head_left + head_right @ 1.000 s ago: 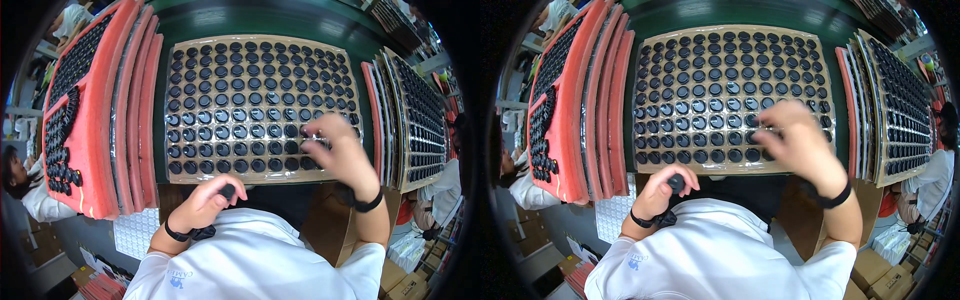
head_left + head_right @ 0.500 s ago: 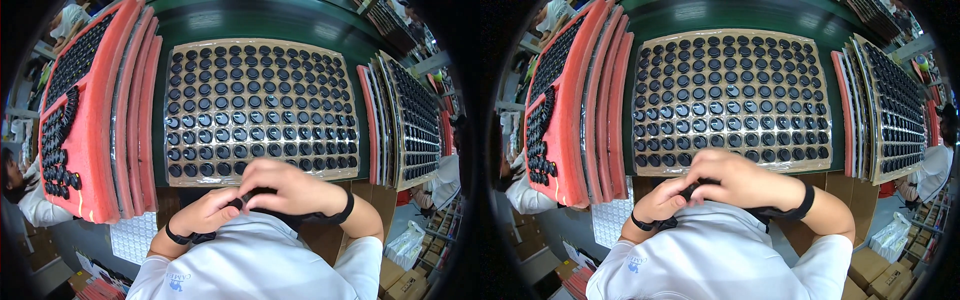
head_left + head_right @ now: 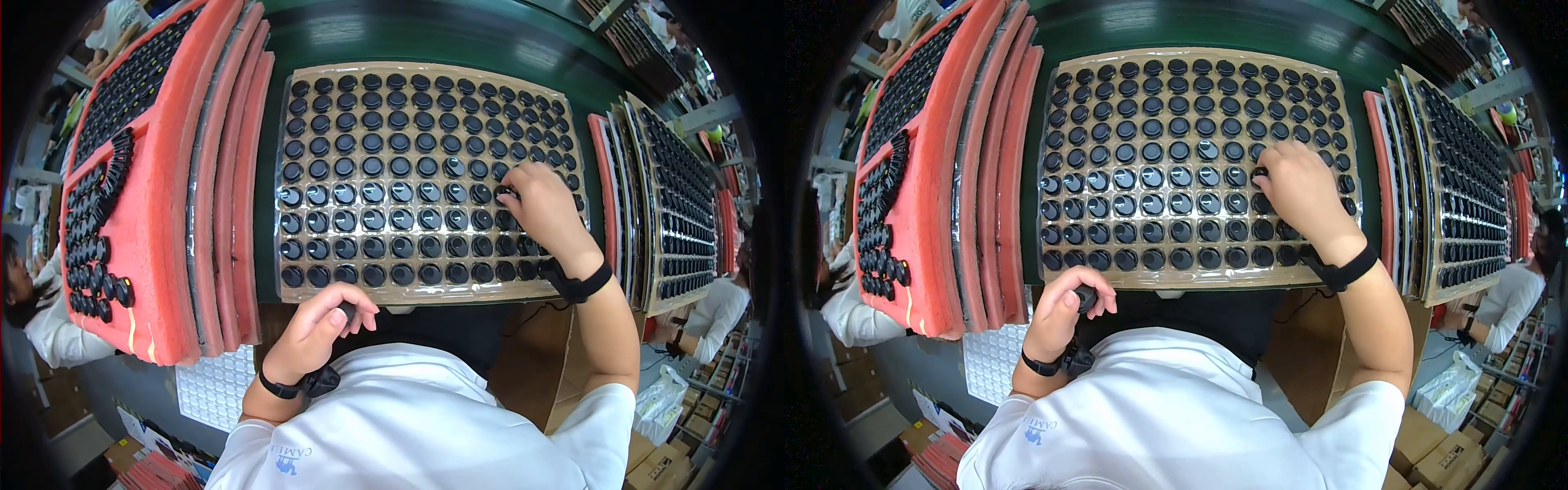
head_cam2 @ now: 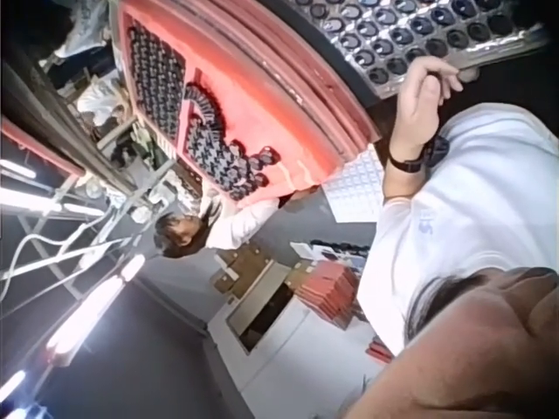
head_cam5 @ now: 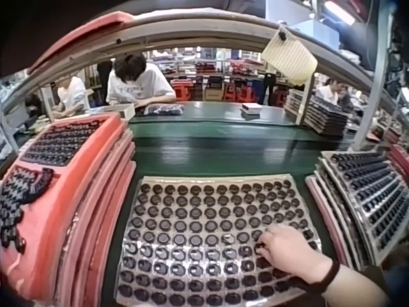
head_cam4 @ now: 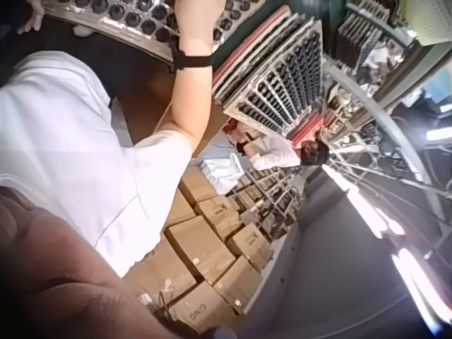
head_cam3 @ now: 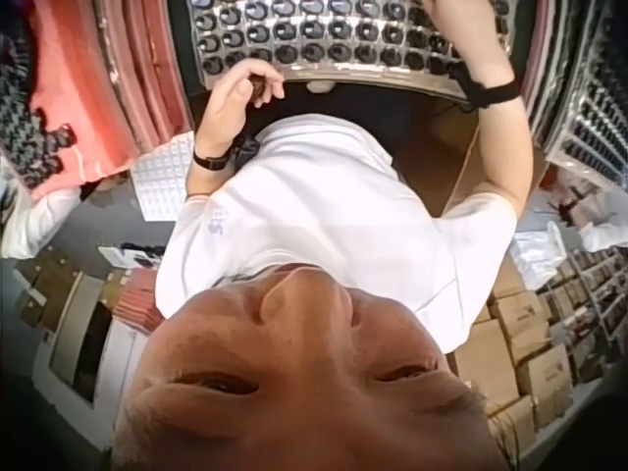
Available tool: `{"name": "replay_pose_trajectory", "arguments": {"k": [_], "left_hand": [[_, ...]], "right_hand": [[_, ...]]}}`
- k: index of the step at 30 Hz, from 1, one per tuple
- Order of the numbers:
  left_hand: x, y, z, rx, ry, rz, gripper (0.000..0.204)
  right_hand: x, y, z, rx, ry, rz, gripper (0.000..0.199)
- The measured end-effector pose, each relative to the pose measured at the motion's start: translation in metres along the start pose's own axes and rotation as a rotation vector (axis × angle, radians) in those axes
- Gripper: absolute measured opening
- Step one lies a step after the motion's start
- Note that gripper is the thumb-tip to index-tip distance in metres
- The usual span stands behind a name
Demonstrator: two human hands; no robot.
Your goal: The person picks up a black component from a tray, joins it with a second piece by hand, and places the assembled unit onto a red foam rack.
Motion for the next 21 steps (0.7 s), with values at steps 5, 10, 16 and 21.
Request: {"name": "replay_pose_trajectory", "arguments": {"k": [5,10,16,21], "left_hand": [[0.001,0.003,-0.008,-0.003,-0.096,-0.019,0.051],[-0.003,0.004,-0.017,-0.047,-0.144,-0.11,0.043],[-0.019,-0.012,-0.046,-0.37,-0.314,-0.224,0.044],[-0.012,-0.007,-0.043,-0.393,-0.353,-0.262,0.046]], "right_hand": [[0.002,0.009,0.005,-0.18,-0.039,-0.028,0.016],[0.022,-0.002,0.065,-0.957,-0.152,0.108,0.016],[0.035,-0.022,0.124,-1.183,0.016,0.051,0.019],[0.04,-0.031,0.132,-1.286,0.024,-0.061,0.021]]}}
Point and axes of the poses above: each hand's wrist, its own x-axis away from the middle knuckle, its own y-axis out of the back of the hand, z = x × y, the point moved 9 cm from there along -x, towards the middle knuckle, and after that the axes turned 9 degrees about -x, right-handed, at the moved point
